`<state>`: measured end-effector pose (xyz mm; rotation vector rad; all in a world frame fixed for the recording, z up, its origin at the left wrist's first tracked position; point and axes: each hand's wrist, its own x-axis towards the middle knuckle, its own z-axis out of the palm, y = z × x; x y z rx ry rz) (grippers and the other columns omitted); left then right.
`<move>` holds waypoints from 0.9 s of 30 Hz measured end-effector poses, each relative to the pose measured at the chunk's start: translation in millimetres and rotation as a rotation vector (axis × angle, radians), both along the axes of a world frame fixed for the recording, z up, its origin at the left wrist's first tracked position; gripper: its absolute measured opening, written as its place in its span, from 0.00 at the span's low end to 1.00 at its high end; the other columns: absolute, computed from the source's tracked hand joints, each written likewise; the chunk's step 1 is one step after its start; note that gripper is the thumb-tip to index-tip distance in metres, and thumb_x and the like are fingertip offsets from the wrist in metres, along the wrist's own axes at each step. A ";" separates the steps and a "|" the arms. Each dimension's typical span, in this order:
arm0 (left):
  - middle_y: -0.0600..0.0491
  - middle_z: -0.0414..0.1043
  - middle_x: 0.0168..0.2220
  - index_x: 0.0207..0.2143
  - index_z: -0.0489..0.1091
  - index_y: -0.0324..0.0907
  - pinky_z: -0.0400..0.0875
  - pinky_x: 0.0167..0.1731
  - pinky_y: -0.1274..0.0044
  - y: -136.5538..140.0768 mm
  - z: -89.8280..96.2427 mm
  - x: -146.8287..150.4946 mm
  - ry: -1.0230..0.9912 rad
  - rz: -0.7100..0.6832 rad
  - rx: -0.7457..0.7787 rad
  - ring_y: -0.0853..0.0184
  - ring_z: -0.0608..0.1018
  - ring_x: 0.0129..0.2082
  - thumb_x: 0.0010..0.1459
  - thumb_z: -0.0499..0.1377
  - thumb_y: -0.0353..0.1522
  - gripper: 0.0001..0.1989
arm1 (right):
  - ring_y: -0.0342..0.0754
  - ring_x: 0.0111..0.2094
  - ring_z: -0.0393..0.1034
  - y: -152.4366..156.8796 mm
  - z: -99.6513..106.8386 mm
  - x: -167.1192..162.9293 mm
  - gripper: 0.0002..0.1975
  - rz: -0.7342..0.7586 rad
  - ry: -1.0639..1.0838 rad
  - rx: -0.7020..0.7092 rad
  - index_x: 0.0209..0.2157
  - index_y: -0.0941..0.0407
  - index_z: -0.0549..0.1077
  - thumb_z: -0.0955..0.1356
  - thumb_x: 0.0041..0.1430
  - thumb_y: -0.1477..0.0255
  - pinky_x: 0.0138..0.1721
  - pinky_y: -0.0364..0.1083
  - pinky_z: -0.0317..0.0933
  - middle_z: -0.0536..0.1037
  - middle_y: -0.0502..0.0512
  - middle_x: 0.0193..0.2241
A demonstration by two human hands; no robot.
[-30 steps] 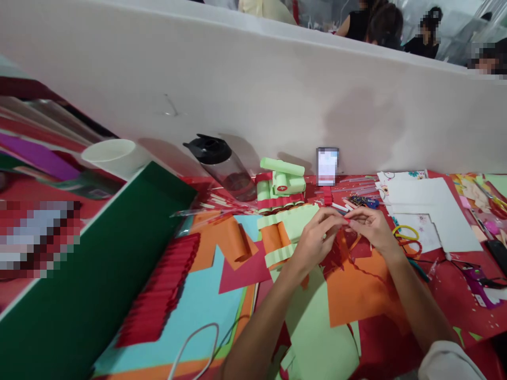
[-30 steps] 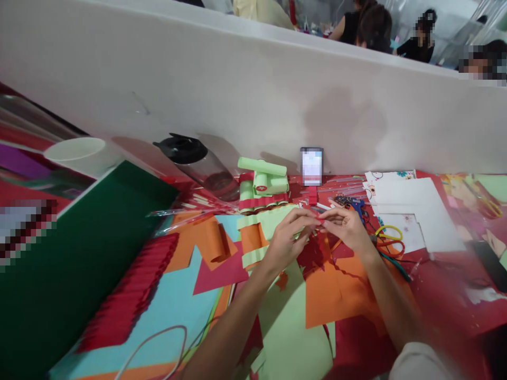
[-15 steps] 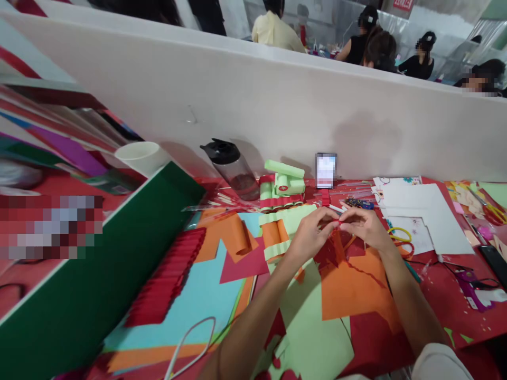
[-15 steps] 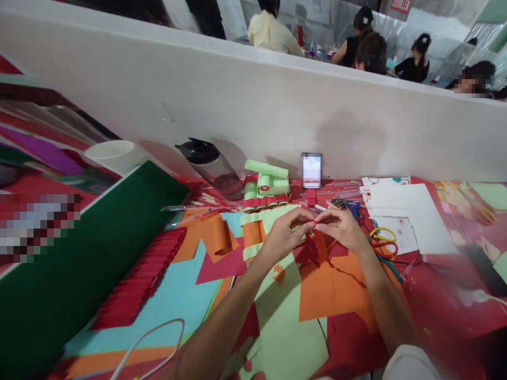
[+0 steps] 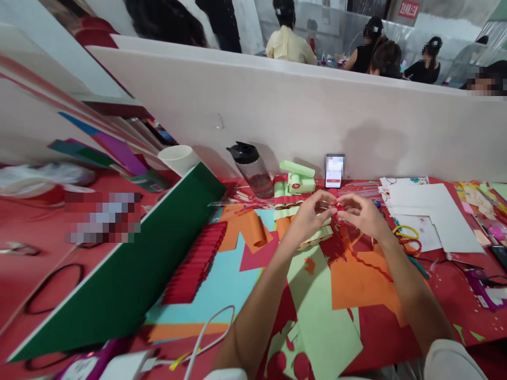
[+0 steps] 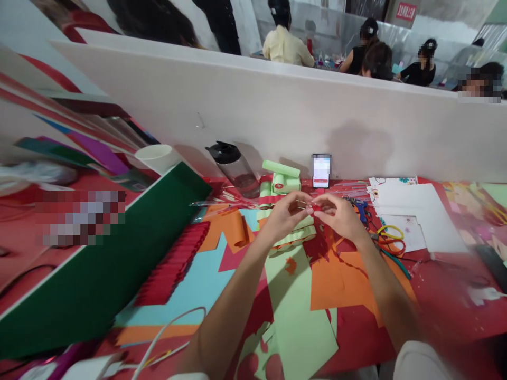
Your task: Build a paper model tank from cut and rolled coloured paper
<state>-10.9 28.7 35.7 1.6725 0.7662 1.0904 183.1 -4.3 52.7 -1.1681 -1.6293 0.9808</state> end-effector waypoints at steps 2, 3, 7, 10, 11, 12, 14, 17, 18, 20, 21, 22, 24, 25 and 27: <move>0.51 0.76 0.39 0.41 0.71 0.43 0.75 0.41 0.72 14.6 -2.3 -5.4 0.054 0.078 0.057 0.64 0.80 0.38 0.60 0.63 0.34 0.07 | 0.50 0.42 0.78 16.7 4.1 -9.0 0.11 -0.019 -0.066 0.067 0.45 0.53 0.80 0.73 0.60 0.69 0.46 0.50 0.73 0.83 0.55 0.41; 0.51 0.77 0.37 0.41 0.71 0.43 0.75 0.41 0.72 22.2 -3.2 -8.3 0.094 0.129 0.083 0.64 0.80 0.36 0.60 0.62 0.33 0.07 | 0.50 0.42 0.78 26.6 5.2 -14.0 0.10 -0.012 -0.100 0.105 0.44 0.53 0.80 0.72 0.61 0.71 0.47 0.50 0.73 0.83 0.55 0.41; 0.52 0.79 0.36 0.42 0.72 0.45 0.74 0.41 0.69 52.3 -6.5 -24.9 0.317 0.374 0.176 0.61 0.80 0.35 0.59 0.62 0.32 0.07 | 0.51 0.44 0.78 70.7 -0.2 -37.4 0.06 -0.056 -0.196 0.288 0.38 0.54 0.81 0.71 0.60 0.75 0.48 0.49 0.72 0.82 0.56 0.40; 0.49 0.79 0.41 0.41 0.72 0.44 0.75 0.45 0.69 76.0 -14.6 -44.1 0.300 0.629 0.192 0.60 0.81 0.39 0.61 0.60 0.32 0.05 | 0.49 0.39 0.78 102.1 -14.5 -56.0 0.07 -0.069 -0.176 0.297 0.37 0.55 0.80 0.70 0.58 0.79 0.46 0.48 0.73 0.81 0.54 0.39; 0.49 0.79 0.42 0.42 0.71 0.44 0.75 0.46 0.69 84.5 -18.9 -50.9 0.258 0.685 0.184 0.60 0.81 0.41 0.62 0.60 0.33 0.06 | 0.48 0.38 0.78 111.3 -20.3 -61.4 0.08 -0.075 -0.179 0.295 0.36 0.55 0.80 0.69 0.58 0.80 0.46 0.48 0.72 0.81 0.54 0.38; 0.47 0.78 0.44 0.44 0.70 0.43 0.75 0.47 0.69 93.1 -23.7 -57.3 0.199 0.724 0.171 0.60 0.81 0.43 0.62 0.59 0.32 0.08 | 0.48 0.38 0.78 119.7 -26.2 -65.9 0.09 -0.087 -0.180 0.293 0.34 0.55 0.79 0.69 0.58 0.82 0.46 0.48 0.72 0.80 0.53 0.37; 0.45 0.76 0.49 0.49 0.68 0.43 0.76 0.48 0.69 109.9 -33.9 -67.2 0.053 0.749 0.109 0.60 0.81 0.47 0.60 0.61 0.31 0.15 | 0.48 0.37 0.78 133.7 -37.3 -71.9 0.09 -0.120 -0.193 0.300 0.33 0.55 0.78 0.68 0.57 0.82 0.45 0.48 0.72 0.79 0.52 0.35; 0.42 0.74 0.52 0.52 0.66 0.42 0.77 0.50 0.68 130.0 -46.4 -71.3 -0.015 0.643 -0.021 0.59 0.81 0.49 0.58 0.63 0.32 0.20 | 0.48 0.36 0.76 148.5 -49.5 -73.5 0.08 -0.158 -0.197 0.329 0.33 0.54 0.77 0.69 0.58 0.81 0.44 0.47 0.71 0.77 0.52 0.36; 0.41 0.75 0.52 0.53 0.66 0.41 0.77 0.50 0.66 134.5 -49.1 -70.0 0.005 0.604 -0.057 0.57 0.80 0.50 0.57 0.64 0.33 0.22 | 0.48 0.36 0.75 152.0 -52.3 -72.8 0.07 -0.172 -0.208 0.346 0.33 0.54 0.76 0.69 0.58 0.81 0.43 0.47 0.70 0.76 0.52 0.36; 0.41 0.76 0.50 0.52 0.67 0.39 0.76 0.51 0.63 139.5 -51.9 -64.8 0.074 0.531 -0.109 0.54 0.81 0.50 0.55 0.67 0.36 0.24 | 0.48 0.36 0.74 157.4 -56.7 -70.8 0.06 -0.198 -0.253 0.373 0.32 0.54 0.75 0.70 0.57 0.80 0.43 0.47 0.69 0.74 0.52 0.35; 0.41 0.77 0.49 0.51 0.67 0.39 0.76 0.52 0.62 140.0 -51.9 -61.7 0.113 0.506 -0.115 0.53 0.81 0.50 0.53 0.68 0.36 0.25 | 0.48 0.36 0.73 159.2 -58.5 -69.8 0.06 -0.206 -0.283 0.377 0.32 0.54 0.74 0.71 0.57 0.79 0.43 0.48 0.69 0.74 0.52 0.36; 0.41 0.77 0.49 0.51 0.68 0.39 0.75 0.54 0.62 139.5 -51.2 -58.5 0.160 0.495 -0.107 0.52 0.80 0.51 0.53 0.69 0.37 0.26 | 0.49 0.36 0.72 160.5 -60.2 -69.0 0.05 -0.208 -0.313 0.375 0.32 0.54 0.74 0.71 0.58 0.78 0.43 0.48 0.68 0.73 0.52 0.36; 0.39 0.76 0.52 0.53 0.68 0.40 0.72 0.58 0.60 135.9 -47.2 -53.0 0.305 0.524 -0.074 0.50 0.78 0.56 0.54 0.68 0.38 0.26 | 0.50 0.40 0.72 161.3 -63.5 -67.6 0.05 -0.201 -0.372 0.376 0.33 0.54 0.74 0.72 0.58 0.77 0.47 0.50 0.68 0.73 0.54 0.39; 0.37 0.74 0.55 0.55 0.68 0.40 0.70 0.59 0.59 133.4 -44.2 -50.7 0.401 0.553 -0.074 0.49 0.77 0.58 0.56 0.66 0.39 0.27 | 0.52 0.43 0.72 161.2 -65.0 -66.9 0.05 -0.201 -0.400 0.385 0.33 0.54 0.74 0.73 0.58 0.77 0.50 0.51 0.67 0.74 0.55 0.41; 0.32 0.71 0.58 0.57 0.67 0.39 0.68 0.59 0.54 128.2 -37.1 -46.1 0.596 0.600 -0.116 0.43 0.76 0.59 0.58 0.64 0.40 0.28 | 0.55 0.50 0.70 160.9 -68.2 -65.6 0.06 -0.209 -0.450 0.412 0.34 0.54 0.74 0.74 0.57 0.77 0.57 0.54 0.64 0.74 0.60 0.48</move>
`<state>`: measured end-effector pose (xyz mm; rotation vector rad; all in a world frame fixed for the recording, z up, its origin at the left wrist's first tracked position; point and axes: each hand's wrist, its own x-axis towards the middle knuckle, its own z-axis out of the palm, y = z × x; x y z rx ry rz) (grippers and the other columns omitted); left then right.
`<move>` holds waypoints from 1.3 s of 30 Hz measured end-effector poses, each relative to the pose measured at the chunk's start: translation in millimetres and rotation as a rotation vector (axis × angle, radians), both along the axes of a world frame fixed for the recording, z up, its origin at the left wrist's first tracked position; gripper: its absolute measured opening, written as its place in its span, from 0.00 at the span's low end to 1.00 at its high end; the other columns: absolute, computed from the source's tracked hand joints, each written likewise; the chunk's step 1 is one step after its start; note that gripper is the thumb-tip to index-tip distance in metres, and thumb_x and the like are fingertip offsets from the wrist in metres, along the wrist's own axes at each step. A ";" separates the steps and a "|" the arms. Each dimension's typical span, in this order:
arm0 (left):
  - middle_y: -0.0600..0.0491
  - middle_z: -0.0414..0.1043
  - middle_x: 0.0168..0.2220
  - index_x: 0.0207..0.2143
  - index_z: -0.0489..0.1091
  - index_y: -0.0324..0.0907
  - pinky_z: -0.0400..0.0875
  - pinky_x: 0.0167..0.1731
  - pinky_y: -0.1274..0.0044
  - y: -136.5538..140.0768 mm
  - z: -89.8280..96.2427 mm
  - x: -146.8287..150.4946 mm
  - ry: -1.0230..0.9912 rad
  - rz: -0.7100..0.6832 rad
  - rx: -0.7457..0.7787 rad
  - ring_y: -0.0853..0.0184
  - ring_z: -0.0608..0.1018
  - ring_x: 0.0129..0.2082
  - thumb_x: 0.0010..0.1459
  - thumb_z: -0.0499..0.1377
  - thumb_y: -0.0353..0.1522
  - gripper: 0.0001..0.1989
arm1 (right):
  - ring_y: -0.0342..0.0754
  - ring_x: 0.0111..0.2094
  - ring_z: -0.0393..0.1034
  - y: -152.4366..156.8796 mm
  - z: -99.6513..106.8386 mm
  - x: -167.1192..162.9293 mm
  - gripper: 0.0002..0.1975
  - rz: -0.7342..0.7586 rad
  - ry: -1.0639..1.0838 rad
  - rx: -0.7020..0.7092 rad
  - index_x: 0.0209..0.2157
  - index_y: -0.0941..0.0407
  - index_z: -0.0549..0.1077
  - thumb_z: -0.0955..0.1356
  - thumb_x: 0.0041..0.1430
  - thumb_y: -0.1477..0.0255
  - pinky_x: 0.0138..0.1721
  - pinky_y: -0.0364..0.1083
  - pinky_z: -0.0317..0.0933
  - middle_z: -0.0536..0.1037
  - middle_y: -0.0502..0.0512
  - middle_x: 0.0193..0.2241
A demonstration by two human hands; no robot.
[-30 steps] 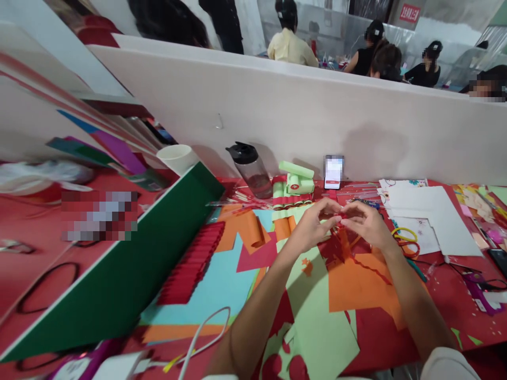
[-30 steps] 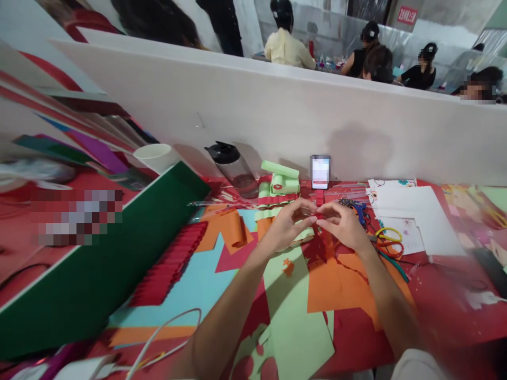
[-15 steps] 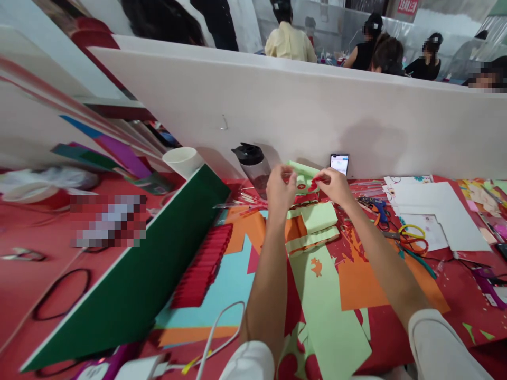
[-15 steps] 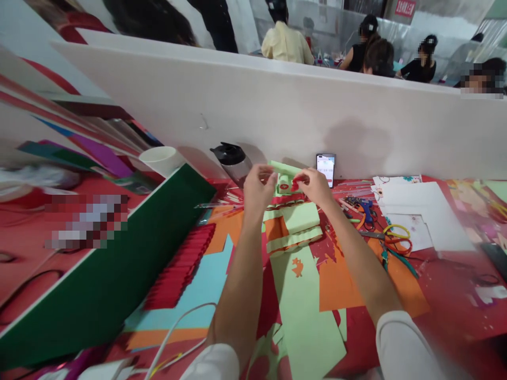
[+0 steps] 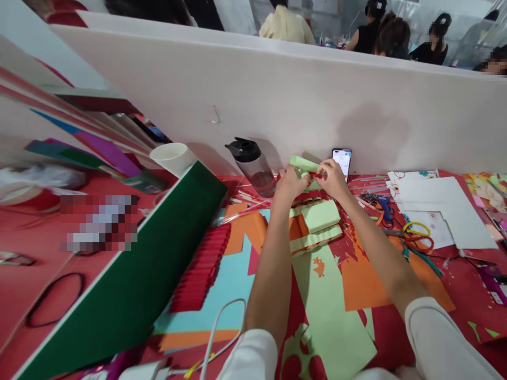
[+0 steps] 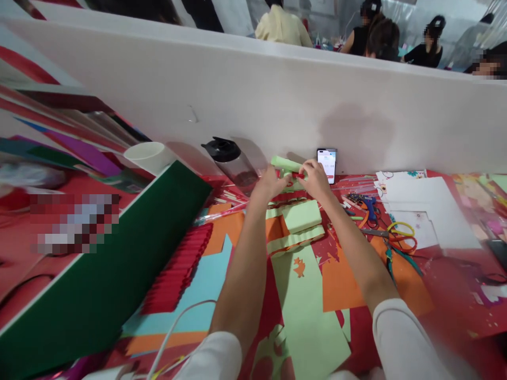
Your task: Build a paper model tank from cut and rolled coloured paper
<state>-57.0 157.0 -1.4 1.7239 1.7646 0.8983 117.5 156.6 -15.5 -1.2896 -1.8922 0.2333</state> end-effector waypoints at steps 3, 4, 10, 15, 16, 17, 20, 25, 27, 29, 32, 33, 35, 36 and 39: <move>0.28 0.69 0.60 0.58 0.67 0.40 0.68 0.57 0.51 -6.9 9.6 7.7 0.145 0.001 -0.067 0.37 0.76 0.58 0.57 0.64 0.42 0.29 | 0.59 0.61 0.65 3.0 -4.3 1.2 0.07 0.002 -0.048 0.004 0.34 0.54 0.74 0.74 0.56 0.79 0.64 0.56 0.58 0.71 0.64 0.59; 0.28 0.69 0.60 0.57 0.68 0.40 0.68 0.56 0.51 -9.1 11.8 10.4 0.164 -0.014 -0.061 0.37 0.76 0.58 0.57 0.64 0.42 0.28 | 0.59 0.63 0.64 5.2 -5.4 1.1 0.07 0.018 -0.056 -0.007 0.33 0.54 0.74 0.73 0.57 0.79 0.65 0.57 0.57 0.70 0.64 0.62; 0.31 0.73 0.54 0.50 0.71 0.38 0.70 0.56 0.54 -25.3 22.5 20.7 0.154 -0.008 0.022 0.41 0.76 0.58 0.61 0.60 0.35 0.16 | 0.56 0.60 0.69 14.6 1.2 -2.0 0.09 0.109 -0.019 -0.091 0.33 0.55 0.70 0.72 0.57 0.82 0.63 0.54 0.59 0.76 0.63 0.57; 0.35 0.73 0.54 0.52 0.71 0.37 0.68 0.58 0.54 -40.9 46.5 26.8 0.075 0.007 0.144 0.46 0.75 0.57 0.63 0.59 0.31 0.15 | 0.50 0.56 0.71 1.7 30.1 -1.5 0.12 0.109 0.048 -0.053 0.32 0.53 0.68 0.69 0.58 0.84 0.59 0.50 0.63 0.78 0.56 0.53; 0.36 0.73 0.53 0.51 0.71 0.37 0.68 0.59 0.54 -44.1 53.1 28.9 0.063 -0.001 0.194 0.46 0.76 0.56 0.63 0.59 0.30 0.14 | 0.49 0.57 0.70 -1.9 38.3 -0.1 0.11 0.091 0.059 -0.031 0.32 0.52 0.68 0.69 0.60 0.83 0.60 0.49 0.63 0.78 0.55 0.53; 0.37 0.72 0.53 0.51 0.71 0.38 0.69 0.59 0.54 -47.5 60.0 31.1 0.046 -0.009 0.249 0.46 0.76 0.56 0.63 0.59 0.29 0.14 | 0.48 0.58 0.70 -5.5 47.2 1.8 0.10 0.077 0.067 -0.003 0.32 0.52 0.68 0.69 0.61 0.82 0.60 0.49 0.63 0.78 0.54 0.53; 0.42 0.70 0.55 0.52 0.70 0.43 0.68 0.61 0.58 -59.5 82.7 38.9 0.010 -0.040 0.330 0.50 0.73 0.59 0.64 0.60 0.30 0.14 | 0.47 0.60 0.68 -18.7 78.2 12.4 0.08 0.046 0.044 0.081 0.34 0.52 0.70 0.69 0.64 0.79 0.63 0.49 0.61 0.77 0.53 0.55; 0.40 0.69 0.56 0.55 0.68 0.40 0.74 0.54 0.59 -97.0 114.1 56.7 -0.102 -0.217 0.420 0.56 0.79 0.46 0.68 0.57 0.32 0.15 | 0.51 0.57 0.70 -66.9 130.1 49.3 0.15 0.010 -0.013 0.192 0.31 0.47 0.67 0.71 0.60 0.82 0.62 0.52 0.63 0.78 0.56 0.51; 0.42 0.69 0.55 0.56 0.67 0.40 0.77 0.49 0.62 -118.9 117.2 66.7 -0.197 -0.330 0.441 0.60 0.79 0.42 0.68 0.58 0.33 0.16 | 0.54 0.56 0.70 -97.5 142.2 69.4 0.13 0.004 -0.024 0.248 0.30 0.47 0.67 0.72 0.62 0.77 0.61 0.54 0.64 0.78 0.58 0.50; 0.45 0.69 0.55 0.57 0.66 0.44 0.77 0.51 0.65 -141.1 113.4 78.0 -0.342 -0.427 0.414 0.60 0.80 0.46 0.68 0.59 0.34 0.17 | 0.56 0.55 0.71 -129.9 146.9 89.9 0.10 -0.023 -0.017 0.264 0.31 0.48 0.68 0.72 0.65 0.72 0.60 0.57 0.65 0.78 0.57 0.50; 0.44 0.68 0.58 0.57 0.66 0.45 0.79 0.47 0.68 -166.7 99.0 94.7 -0.568 -0.575 0.243 0.60 0.81 0.46 0.67 0.61 0.37 0.18 | 0.56 0.51 0.74 -170.0 141.6 117.7 0.09 -0.047 -0.008 0.215 0.31 0.49 0.69 0.72 0.65 0.70 0.53 0.56 0.69 0.79 0.55 0.49; 0.44 0.68 0.58 0.55 0.66 0.45 0.79 0.45 0.69 -171.8 93.0 99.5 -0.630 -0.623 0.168 0.61 0.81 0.44 0.66 0.62 0.38 0.17 | 0.56 0.49 0.74 -179.0 137.4 125.5 0.10 -0.042 -0.008 0.200 0.31 0.49 0.69 0.72 0.64 0.70 0.50 0.55 0.69 0.79 0.54 0.49; 0.42 0.68 0.59 0.52 0.66 0.44 0.79 0.39 0.72 -176.3 80.2 107.0 -0.728 -0.673 0.012 0.63 0.82 0.42 0.66 0.62 0.38 0.15 | 0.55 0.47 0.75 -189.4 126.2 138.5 0.10 -0.019 -0.029 0.130 0.30 0.49 0.69 0.72 0.63 0.72 0.48 0.55 0.69 0.79 0.54 0.48; 0.42 0.69 0.59 0.51 0.66 0.43 0.78 0.36 0.73 -176.0 73.4 109.7 -0.750 -0.683 -0.057 0.63 0.82 0.40 0.65 0.62 0.38 0.15 | 0.56 0.47 0.75 -191.1 119.7 143.7 0.10 -0.003 -0.037 0.096 0.30 0.49 0.68 0.72 0.62 0.74 0.49 0.56 0.69 0.79 0.55 0.48; 0.42 0.73 0.56 0.49 0.66 0.42 0.78 0.34 0.73 -169.6 51.0 113.4 -0.731 -0.659 -0.195 0.62 0.83 0.38 0.64 0.63 0.38 0.15 | 0.59 0.52 0.74 -187.2 98.4 155.0 0.09 0.048 -0.097 -0.014 0.30 0.50 0.67 0.71 0.60 0.76 0.54 0.58 0.66 0.79 0.57 0.48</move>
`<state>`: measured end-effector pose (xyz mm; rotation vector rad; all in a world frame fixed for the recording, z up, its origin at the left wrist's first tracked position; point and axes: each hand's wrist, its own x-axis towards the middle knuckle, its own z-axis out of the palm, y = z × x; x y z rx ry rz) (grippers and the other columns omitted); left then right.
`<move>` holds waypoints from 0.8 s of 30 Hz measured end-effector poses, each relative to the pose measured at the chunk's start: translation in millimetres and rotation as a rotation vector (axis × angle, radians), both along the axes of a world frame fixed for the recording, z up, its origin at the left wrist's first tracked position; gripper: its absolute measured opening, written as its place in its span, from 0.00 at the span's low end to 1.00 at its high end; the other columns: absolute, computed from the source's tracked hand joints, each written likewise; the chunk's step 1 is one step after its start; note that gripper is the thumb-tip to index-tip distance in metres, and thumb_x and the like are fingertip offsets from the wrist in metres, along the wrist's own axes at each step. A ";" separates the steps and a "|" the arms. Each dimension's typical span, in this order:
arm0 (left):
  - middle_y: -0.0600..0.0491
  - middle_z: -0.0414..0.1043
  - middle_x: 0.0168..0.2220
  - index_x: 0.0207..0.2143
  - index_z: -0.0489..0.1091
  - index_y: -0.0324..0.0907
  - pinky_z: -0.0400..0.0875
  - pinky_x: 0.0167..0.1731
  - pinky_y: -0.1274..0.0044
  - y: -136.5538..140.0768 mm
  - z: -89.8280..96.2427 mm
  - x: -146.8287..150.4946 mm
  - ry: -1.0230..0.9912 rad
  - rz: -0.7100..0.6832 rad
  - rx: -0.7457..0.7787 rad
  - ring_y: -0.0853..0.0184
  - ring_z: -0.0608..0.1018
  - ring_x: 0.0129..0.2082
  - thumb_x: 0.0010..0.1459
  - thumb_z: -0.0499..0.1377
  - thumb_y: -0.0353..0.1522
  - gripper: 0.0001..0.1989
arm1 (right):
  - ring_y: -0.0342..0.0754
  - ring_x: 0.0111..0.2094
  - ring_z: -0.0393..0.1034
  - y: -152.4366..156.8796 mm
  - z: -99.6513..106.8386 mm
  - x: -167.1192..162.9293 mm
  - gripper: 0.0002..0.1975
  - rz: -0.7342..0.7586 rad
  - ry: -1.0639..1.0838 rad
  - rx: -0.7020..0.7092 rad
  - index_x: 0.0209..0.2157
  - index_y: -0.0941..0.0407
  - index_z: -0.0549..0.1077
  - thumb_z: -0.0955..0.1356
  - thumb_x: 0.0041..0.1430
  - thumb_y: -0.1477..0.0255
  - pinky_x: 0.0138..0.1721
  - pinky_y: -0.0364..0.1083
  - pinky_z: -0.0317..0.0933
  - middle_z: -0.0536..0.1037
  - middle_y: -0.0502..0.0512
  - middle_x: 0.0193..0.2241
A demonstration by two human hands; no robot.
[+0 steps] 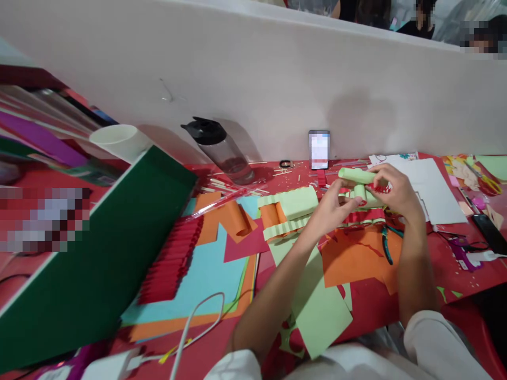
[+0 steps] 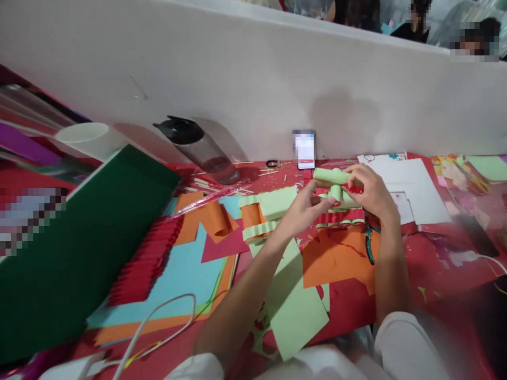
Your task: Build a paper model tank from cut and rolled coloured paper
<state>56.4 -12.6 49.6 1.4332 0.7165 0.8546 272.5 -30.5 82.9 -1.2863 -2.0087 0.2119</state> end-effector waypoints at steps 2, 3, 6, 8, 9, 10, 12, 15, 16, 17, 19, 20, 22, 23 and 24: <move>0.43 0.74 0.53 0.48 0.66 0.43 0.78 0.36 0.71 5.3 -15.3 -1.3 0.034 -0.008 -0.044 0.61 0.83 0.39 0.63 0.62 0.39 0.15 | 0.59 0.53 0.73 5.7 -13.0 4.3 0.08 0.033 -0.054 -0.067 0.31 0.51 0.66 0.69 0.60 0.77 0.54 0.57 0.65 0.78 0.58 0.49; 0.43 0.73 0.54 0.48 0.66 0.43 0.78 0.37 0.71 7.5 -22.3 -3.2 0.040 -0.020 -0.058 0.62 0.83 0.39 0.63 0.62 0.40 0.16 | 0.58 0.53 0.73 8.3 -18.5 5.6 0.08 0.052 -0.074 -0.106 0.32 0.51 0.66 0.68 0.59 0.78 0.53 0.55 0.65 0.78 0.58 0.48; 0.46 0.72 0.52 0.45 0.66 0.43 0.78 0.37 0.71 12.8 -35.5 -13.7 0.054 -0.057 -0.063 0.64 0.82 0.37 0.62 0.62 0.42 0.15 | 0.55 0.44 0.73 13.4 -28.7 7.1 0.09 0.071 -0.118 -0.216 0.33 0.51 0.65 0.67 0.55 0.80 0.44 0.50 0.65 0.78 0.55 0.42; 0.49 0.74 0.45 0.40 0.66 0.43 0.77 0.35 0.71 16.7 -35.2 -23.5 0.094 -0.072 -0.035 0.65 0.81 0.34 0.61 0.62 0.42 0.14 | 0.53 0.38 0.72 14.4 -30.7 6.3 0.12 0.032 -0.142 -0.269 0.36 0.51 0.67 0.67 0.52 0.81 0.39 0.48 0.63 0.78 0.53 0.39; 0.50 0.74 0.41 0.38 0.65 0.43 0.77 0.34 0.72 19.4 -32.3 -28.5 0.118 -0.058 -0.011 0.65 0.81 0.33 0.62 0.61 0.42 0.13 | 0.53 0.38 0.72 14.3 -30.6 5.3 0.14 0.014 -0.149 -0.287 0.39 0.51 0.68 0.67 0.51 0.81 0.39 0.48 0.63 0.78 0.52 0.39; 0.52 0.73 0.38 0.38 0.65 0.44 0.76 0.34 0.72 22.6 -27.8 -33.0 0.151 -0.016 0.026 0.64 0.81 0.33 0.63 0.60 0.41 0.11 | 0.54 0.39 0.73 14.2 -30.0 4.0 0.18 0.008 -0.153 -0.300 0.43 0.51 0.69 0.67 0.50 0.81 0.39 0.48 0.63 0.78 0.53 0.41; 0.54 0.72 0.34 0.37 0.64 0.45 0.73 0.33 0.73 30.6 -15.9 -39.2 0.216 0.127 0.125 0.64 0.79 0.32 0.64 0.58 0.39 0.09 | 0.56 0.45 0.74 13.7 -28.5 0.4 0.27 0.031 -0.158 -0.311 0.52 0.50 0.69 0.67 0.49 0.83 0.43 0.50 0.65 0.79 0.55 0.48; 0.52 0.74 0.37 0.39 0.65 0.45 0.72 0.35 0.73 42.8 2.1 -39.0 0.294 0.225 0.301 0.64 0.78 0.35 0.67 0.56 0.39 0.07 | 0.59 0.52 0.73 13.5 -27.7 -5.6 0.35 0.074 -0.212 -0.300 0.62 0.49 0.67 0.67 0.52 0.84 0.51 0.53 0.65 0.77 0.58 0.55; 0.51 0.75 0.40 0.41 0.66 0.45 0.72 0.36 0.72 45.7 6.7 -36.9 0.331 0.197 0.347 0.63 0.78 0.37 0.67 0.56 0.39 0.08 | 0.61 0.53 0.72 13.6 -28.1 -7.2 0.36 0.070 -0.243 -0.295 0.63 0.49 0.66 0.68 0.53 0.83 0.52 0.55 0.65 0.77 0.59 0.55; 0.49 0.76 0.43 0.43 0.68 0.45 0.73 0.40 0.70 47.7 10.3 -34.3 0.373 0.144 0.406 0.61 0.78 0.40 0.67 0.56 0.39 0.08 | 0.62 0.53 0.72 13.8 -28.7 -8.3 0.36 0.059 -0.278 -0.293 0.64 0.50 0.66 0.68 0.55 0.82 0.52 0.56 0.65 0.78 0.60 0.55; 0.47 0.76 0.50 0.46 0.70 0.45 0.73 0.49 0.65 48.4 14.2 -29.5 0.463 0.028 0.553 0.56 0.77 0.49 0.67 0.57 0.40 0.10 | 0.64 0.53 0.71 14.4 -30.3 -9.2 0.34 0.030 -0.334 -0.292 0.65 0.50 0.66 0.69 0.58 0.80 0.52 0.58 0.65 0.78 0.62 0.53; 0.46 0.75 0.53 0.48 0.71 0.45 0.71 0.53 0.63 47.3 14.8 -27.9 0.502 -0.013 0.636 0.54 0.75 0.53 0.67 0.58 0.39 0.11 | 0.64 0.53 0.71 14.8 -31.1 -9.1 0.33 0.023 -0.348 -0.289 0.66 0.51 0.66 0.69 0.59 0.79 0.52 0.59 0.65 0.78 0.63 0.53; 0.44 0.73 0.56 0.50 0.71 0.44 0.68 0.58 0.59 42.7 14.1 -26.6 0.564 -0.031 0.788 0.51 0.71 0.58 0.67 0.58 0.36 0.12 | 0.64 0.55 0.71 15.5 -32.4 -8.2 0.33 0.029 -0.347 -0.274 0.65 0.50 0.66 0.69 0.59 0.80 0.54 0.60 0.65 0.77 0.62 0.56; 0.43 0.72 0.58 0.51 0.71 0.44 0.67 0.58 0.58 39.6 13.1 -26.7 0.590 -0.016 0.843 0.50 0.71 0.59 0.67 0.57 0.35 0.12 | 0.64 0.55 0.70 15.8 -32.7 -7.8 0.33 0.037 -0.338 -0.269 0.65 0.50 0.66 0.69 0.59 0.81 0.55 0.60 0.65 0.77 0.62 0.57; 0.42 0.71 0.58 0.51 0.71 0.44 0.67 0.59 0.57 36.1 12.1 -27.1 0.612 0.002 0.890 0.50 0.70 0.60 0.68 0.56 0.33 0.12 | 0.63 0.56 0.70 16.1 -32.9 -7.5 0.34 0.045 -0.327 -0.268 0.65 0.50 0.67 0.69 0.58 0.81 0.55 0.60 0.65 0.76 0.61 0.58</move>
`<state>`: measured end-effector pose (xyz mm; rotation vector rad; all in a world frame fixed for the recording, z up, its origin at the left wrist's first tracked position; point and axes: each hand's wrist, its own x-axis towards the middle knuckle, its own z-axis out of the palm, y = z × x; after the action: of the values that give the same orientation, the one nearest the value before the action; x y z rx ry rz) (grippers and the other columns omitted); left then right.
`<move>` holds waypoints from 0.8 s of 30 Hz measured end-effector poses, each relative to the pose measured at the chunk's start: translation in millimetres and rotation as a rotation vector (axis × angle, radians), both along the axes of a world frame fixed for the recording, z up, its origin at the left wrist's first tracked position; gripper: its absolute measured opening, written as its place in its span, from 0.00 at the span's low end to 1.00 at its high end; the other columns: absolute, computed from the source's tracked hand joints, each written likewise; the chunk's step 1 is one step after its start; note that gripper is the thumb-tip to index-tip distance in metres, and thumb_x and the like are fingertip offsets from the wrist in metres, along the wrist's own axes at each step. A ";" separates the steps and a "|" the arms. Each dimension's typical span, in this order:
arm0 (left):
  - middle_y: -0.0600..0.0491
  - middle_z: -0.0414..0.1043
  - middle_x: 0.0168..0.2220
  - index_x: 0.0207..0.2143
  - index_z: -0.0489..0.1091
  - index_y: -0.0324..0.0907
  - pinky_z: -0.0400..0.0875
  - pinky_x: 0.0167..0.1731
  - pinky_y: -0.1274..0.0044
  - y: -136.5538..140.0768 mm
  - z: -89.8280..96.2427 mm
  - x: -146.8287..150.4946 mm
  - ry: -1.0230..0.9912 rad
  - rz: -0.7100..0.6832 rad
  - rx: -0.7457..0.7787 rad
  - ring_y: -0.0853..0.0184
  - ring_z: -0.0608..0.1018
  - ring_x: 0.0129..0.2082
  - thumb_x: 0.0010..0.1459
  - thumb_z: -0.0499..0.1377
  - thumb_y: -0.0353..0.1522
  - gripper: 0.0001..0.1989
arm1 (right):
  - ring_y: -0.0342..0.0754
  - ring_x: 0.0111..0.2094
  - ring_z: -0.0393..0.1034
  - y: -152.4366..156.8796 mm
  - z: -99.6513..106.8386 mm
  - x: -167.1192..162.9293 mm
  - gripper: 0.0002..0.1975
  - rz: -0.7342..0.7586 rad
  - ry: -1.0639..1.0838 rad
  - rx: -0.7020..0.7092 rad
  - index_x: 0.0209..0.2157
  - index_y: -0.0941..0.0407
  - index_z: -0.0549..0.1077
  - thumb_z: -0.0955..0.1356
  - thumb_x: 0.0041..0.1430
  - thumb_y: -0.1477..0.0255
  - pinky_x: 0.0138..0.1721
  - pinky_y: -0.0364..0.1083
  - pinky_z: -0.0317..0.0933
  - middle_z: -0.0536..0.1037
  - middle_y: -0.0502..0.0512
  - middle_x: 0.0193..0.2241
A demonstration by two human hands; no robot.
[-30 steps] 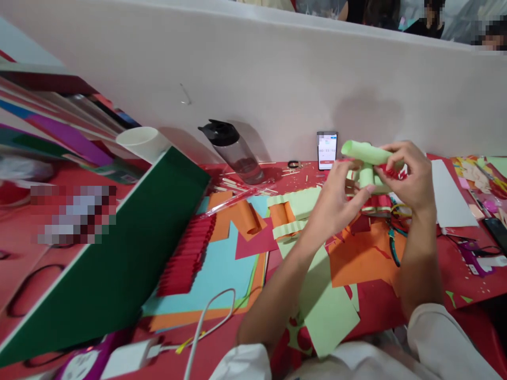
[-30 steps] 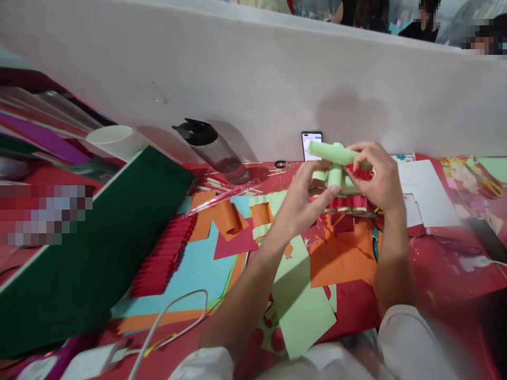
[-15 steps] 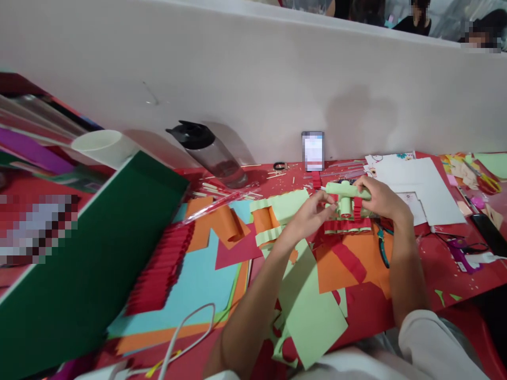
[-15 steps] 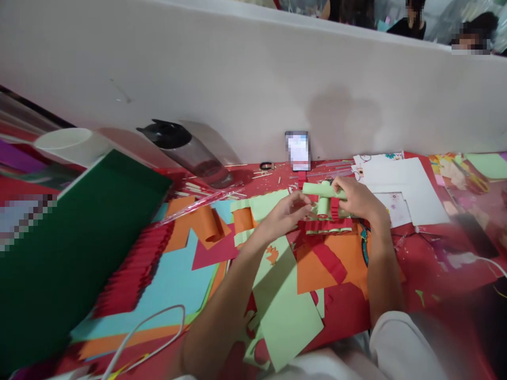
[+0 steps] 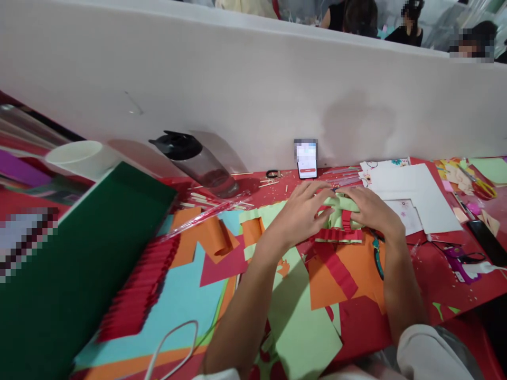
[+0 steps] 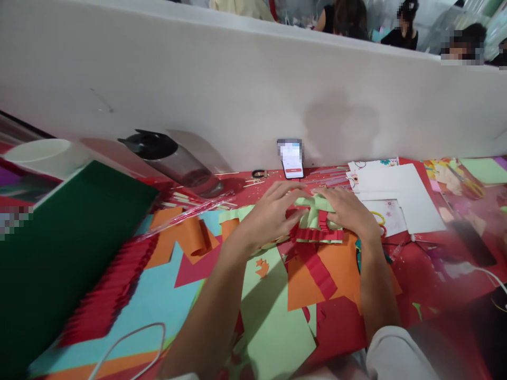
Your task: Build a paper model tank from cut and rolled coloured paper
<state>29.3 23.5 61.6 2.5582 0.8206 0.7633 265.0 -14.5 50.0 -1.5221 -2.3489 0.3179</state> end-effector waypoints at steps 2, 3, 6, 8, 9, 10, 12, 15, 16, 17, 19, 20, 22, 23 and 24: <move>0.41 0.70 0.60 0.51 0.71 0.43 0.66 0.61 0.55 -7.7 -2.1 -0.6 0.030 -0.010 0.081 0.49 0.70 0.62 0.67 0.55 0.31 0.12 | 0.63 0.56 0.71 0.1 0.1 0.0 0.33 0.009 0.019 -0.012 0.64 0.49 0.67 0.69 0.58 0.81 0.56 0.60 0.65 0.76 0.61 0.58; 0.40 0.69 0.61 0.52 0.71 0.43 0.64 0.63 0.54 -11.7 -3.2 -0.5 0.052 -0.050 0.113 0.49 0.69 0.64 0.66 0.56 0.30 0.13 | 0.62 0.55 0.71 0.0 0.4 -0.2 0.32 0.011 0.028 -0.022 0.64 0.50 0.68 0.69 0.59 0.81 0.56 0.60 0.65 0.77 0.61 0.57; 0.38 0.59 0.69 0.57 0.67 0.42 0.54 0.70 0.50 -23.5 -7.2 2.7 0.173 -0.170 0.176 0.47 0.59 0.73 0.58 0.58 0.23 0.24 | 0.62 0.56 0.71 -0.9 1.1 -0.7 0.29 0.009 0.051 -0.050 0.62 0.53 0.69 0.69 0.59 0.80 0.57 0.60 0.65 0.77 0.63 0.56; 0.36 0.51 0.73 0.59 0.65 0.40 0.51 0.71 0.48 -30.4 -11.4 7.5 0.244 -0.147 0.216 0.46 0.53 0.75 0.53 0.57 0.18 0.30 | 0.61 0.57 0.70 -1.4 1.0 -0.4 0.28 0.001 0.063 -0.064 0.61 0.54 0.69 0.69 0.60 0.80 0.58 0.60 0.65 0.76 0.63 0.57; 0.35 0.50 0.74 0.59 0.65 0.39 0.51 0.71 0.47 -33.4 -13.9 10.7 0.264 -0.122 0.238 0.45 0.52 0.76 0.52 0.56 0.17 0.32 | 0.61 0.58 0.70 -1.6 0.8 -0.2 0.28 -0.004 0.067 -0.070 0.62 0.54 0.69 0.68 0.60 0.80 0.58 0.60 0.64 0.76 0.64 0.57; 0.35 0.50 0.74 0.59 0.65 0.39 0.50 0.71 0.47 -36.2 -16.6 14.5 0.273 -0.088 0.260 0.44 0.52 0.75 0.51 0.55 0.16 0.32 | 0.60 0.58 0.70 -1.7 0.5 0.0 0.28 -0.008 0.070 -0.074 0.62 0.54 0.68 0.68 0.60 0.81 0.59 0.60 0.64 0.76 0.63 0.58; 0.35 0.55 0.72 0.60 0.64 0.39 0.50 0.71 0.46 -41.1 -21.6 22.6 0.269 0.000 0.303 0.44 0.56 0.74 0.52 0.54 0.15 0.32 | 0.60 0.59 0.69 -2.0 0.5 0.0 0.29 -0.006 0.070 -0.083 0.62 0.54 0.68 0.67 0.59 0.83 0.60 0.60 0.63 0.75 0.63 0.59; 0.34 0.63 0.67 0.63 0.62 0.38 0.54 0.70 0.46 -46.4 -26.5 32.6 0.239 0.113 0.345 0.44 0.63 0.71 0.58 0.54 0.18 0.30 | 0.59 0.59 0.69 -3.1 3.7 -1.4 0.30 -0.008 0.088 -0.104 0.62 0.53 0.69 0.68 0.59 0.83 0.60 0.59 0.63 0.76 0.62 0.59; 0.34 0.65 0.66 0.64 0.62 0.37 0.55 0.70 0.46 -47.4 -27.2 34.5 0.230 0.136 0.351 0.44 0.65 0.70 0.60 0.55 0.19 0.29 | 0.59 0.59 0.70 -3.7 5.7 -2.0 0.29 -0.012 0.103 -0.117 0.62 0.53 0.69 0.68 0.60 0.82 0.59 0.58 0.64 0.76 0.61 0.59; 0.35 0.67 0.64 0.64 0.62 0.36 0.56 0.70 0.46 -48.1 -27.5 35.6 0.225 0.151 0.355 0.44 0.66 0.69 0.61 0.55 0.20 0.28 | 0.58 0.57 0.70 -4.5 7.8 -2.4 0.29 -0.020 0.119 -0.131 0.63 0.52 0.69 0.68 0.61 0.81 0.58 0.58 0.65 0.76 0.60 0.58; 0.35 0.69 0.62 0.63 0.63 0.36 0.57 0.69 0.47 -49.0 -27.3 36.2 0.227 0.169 0.362 0.44 0.67 0.68 0.62 0.55 0.21 0.27 | 0.58 0.55 0.71 -5.9 11.4 -2.7 0.28 -0.035 0.140 -0.153 0.63 0.51 0.69 0.69 0.62 0.78 0.56 0.57 0.66 0.77 0.59 0.57; 0.35 0.68 0.62 0.63 0.63 0.37 0.57 0.69 0.46 -49.4 -27.0 36.1 0.235 0.170 0.367 0.44 0.67 0.68 0.62 0.55 0.21 0.26 | 0.58 0.55 0.71 -6.3 12.3 -2.5 0.28 -0.039 0.144 -0.160 0.63 0.50 0.69 0.69 0.62 0.78 0.55 0.57 0.66 0.78 0.58 0.57; 0.35 0.68 0.63 0.63 0.63 0.38 0.56 0.69 0.45 -50.6 -26.6 36.2 0.251 0.167 0.371 0.44 0.66 0.68 0.61 0.55 0.21 0.27 | 0.58 0.56 0.71 -6.6 12.1 -1.5 0.29 -0.034 0.144 -0.163 0.63 0.50 0.69 0.68 0.61 0.79 0.56 0.56 0.66 0.77 0.58 0.57; 0.35 0.67 0.63 0.63 0.63 0.38 0.55 0.69 0.44 -51.5 -26.8 36.8 0.254 0.168 0.369 0.44 0.66 0.69 0.60 0.55 0.21 0.28 | 0.58 0.56 0.70 -6.4 10.9 -1.0 0.30 -0.025 0.143 -0.163 0.63 0.50 0.69 0.68 0.60 0.80 0.57 0.56 0.65 0.77 0.58 0.58; 0.35 0.67 0.63 0.63 0.63 0.38 0.54 0.69 0.43 -52.5 -27.2 37.8 0.253 0.172 0.366 0.43 0.65 0.69 0.58 0.55 0.20 0.29 | 0.58 0.57 0.70 -6.0 9.4 -0.4 0.31 -0.013 0.142 -0.161 0.63 0.51 0.69 0.68 0.59 0.81 0.57 0.56 0.65 0.76 0.59 0.58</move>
<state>67.1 -28.9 34.4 2.9847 1.0771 0.7022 264.6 -20.4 59.5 -1.5302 -2.2480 0.6049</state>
